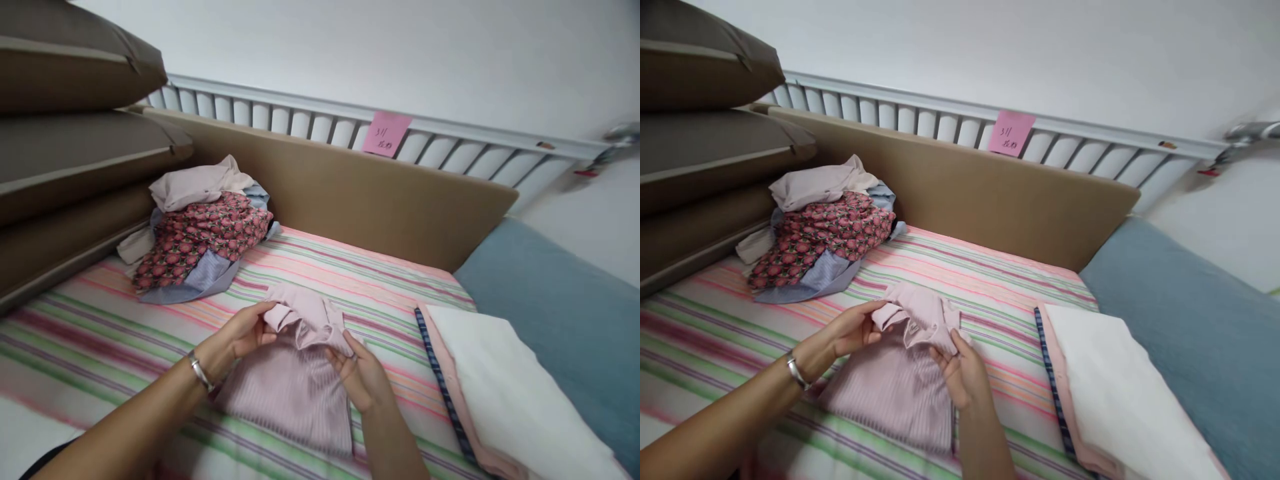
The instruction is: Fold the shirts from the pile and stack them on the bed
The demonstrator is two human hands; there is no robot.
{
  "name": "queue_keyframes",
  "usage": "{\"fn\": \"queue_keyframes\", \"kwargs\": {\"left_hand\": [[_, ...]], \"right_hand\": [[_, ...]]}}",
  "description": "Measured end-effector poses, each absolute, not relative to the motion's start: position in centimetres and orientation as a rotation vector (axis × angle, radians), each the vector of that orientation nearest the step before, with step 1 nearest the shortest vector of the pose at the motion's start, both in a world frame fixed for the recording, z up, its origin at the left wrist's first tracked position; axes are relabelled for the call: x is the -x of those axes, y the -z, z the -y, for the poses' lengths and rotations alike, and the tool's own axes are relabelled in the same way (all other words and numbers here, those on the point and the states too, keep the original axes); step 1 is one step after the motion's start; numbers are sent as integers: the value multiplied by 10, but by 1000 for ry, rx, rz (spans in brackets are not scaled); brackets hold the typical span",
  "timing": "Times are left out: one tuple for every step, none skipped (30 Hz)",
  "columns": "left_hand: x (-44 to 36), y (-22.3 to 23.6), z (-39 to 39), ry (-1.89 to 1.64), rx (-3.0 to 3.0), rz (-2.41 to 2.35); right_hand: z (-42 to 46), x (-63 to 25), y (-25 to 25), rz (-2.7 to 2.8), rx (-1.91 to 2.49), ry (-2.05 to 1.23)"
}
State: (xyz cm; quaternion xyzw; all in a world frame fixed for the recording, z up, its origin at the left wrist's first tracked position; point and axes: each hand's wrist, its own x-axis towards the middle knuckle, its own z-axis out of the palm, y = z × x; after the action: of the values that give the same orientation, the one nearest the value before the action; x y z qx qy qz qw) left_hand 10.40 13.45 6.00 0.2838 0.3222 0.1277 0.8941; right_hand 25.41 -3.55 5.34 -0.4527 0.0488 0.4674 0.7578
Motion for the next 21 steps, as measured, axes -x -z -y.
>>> {"fn": "queue_keyframes", "kwargs": {"left_hand": [[-103, -69, -135, -265, -597, -626], [-105, -76, -137, -267, -605, -591], [-110, -81, -141, -275, -611, -572], [-118, -83, -147, -290, -613, -575], [-127, -83, -154, -311, -611, -594], [-137, -81, -162, -343, -607, -625], [-147, -76, -169, -371, -604, -659], [-155, -70, -175, -391, -601, -694], [-161, -63, -180, -403, -603, -722], [-164, -55, -182, -411, -615, -738], [-164, -49, -183, -416, -644, -741], [-160, -43, -182, -430, -698, -739], [-154, -39, -180, -464, -781, -737], [-147, -35, -177, -521, -891, -737], [-139, -33, -173, -591, -1019, -743], [-132, -31, -170, -664, -1145, -757], [-125, -30, -168, -733, -1253, -778], [-120, -29, -167, -789, -1333, -806], [-117, -28, -168, -817, -1393, -844], [-115, -28, -170, -819, -1436, -890], [-115, -27, -173, -808, -1469, -941]], "right_hand": [[36, -255, -61, -89, 976, -1021], [33, -257, -68, -75, 963, -1022], [27, -261, -73, -68, 948, -1017], [19, -267, -76, -79, 933, -1005], [9, -274, -76, -100, 920, -984], [-2, -281, -75, -127, 912, -960], [-13, -288, -72, -156, 908, -940], [-23, -294, -67, -181, 909, -928], [-30, -299, -62, -199, 913, -926], [-33, -302, -56, -201, 919, -935], [-34, -303, -51, -185, 933, -949], [-31, -303, -45, -159, 957, -965], [-25, -301, -40, -118, 996, -966], [-17, -298, -35, -63, 1043, -944], [-9, -296, -31, -4, 1098, -900], [-1, -294, -27, 48, 1157, -836], [6, -293, -23, 84, 1218, -757], [11, -293, -19, 115, 1288, -670], [14, -295, -15, 140, 1364, -586], [16, -298, -12, 161, 1435, -522], [16, -303, -9, 185, 1497, -473]]}}
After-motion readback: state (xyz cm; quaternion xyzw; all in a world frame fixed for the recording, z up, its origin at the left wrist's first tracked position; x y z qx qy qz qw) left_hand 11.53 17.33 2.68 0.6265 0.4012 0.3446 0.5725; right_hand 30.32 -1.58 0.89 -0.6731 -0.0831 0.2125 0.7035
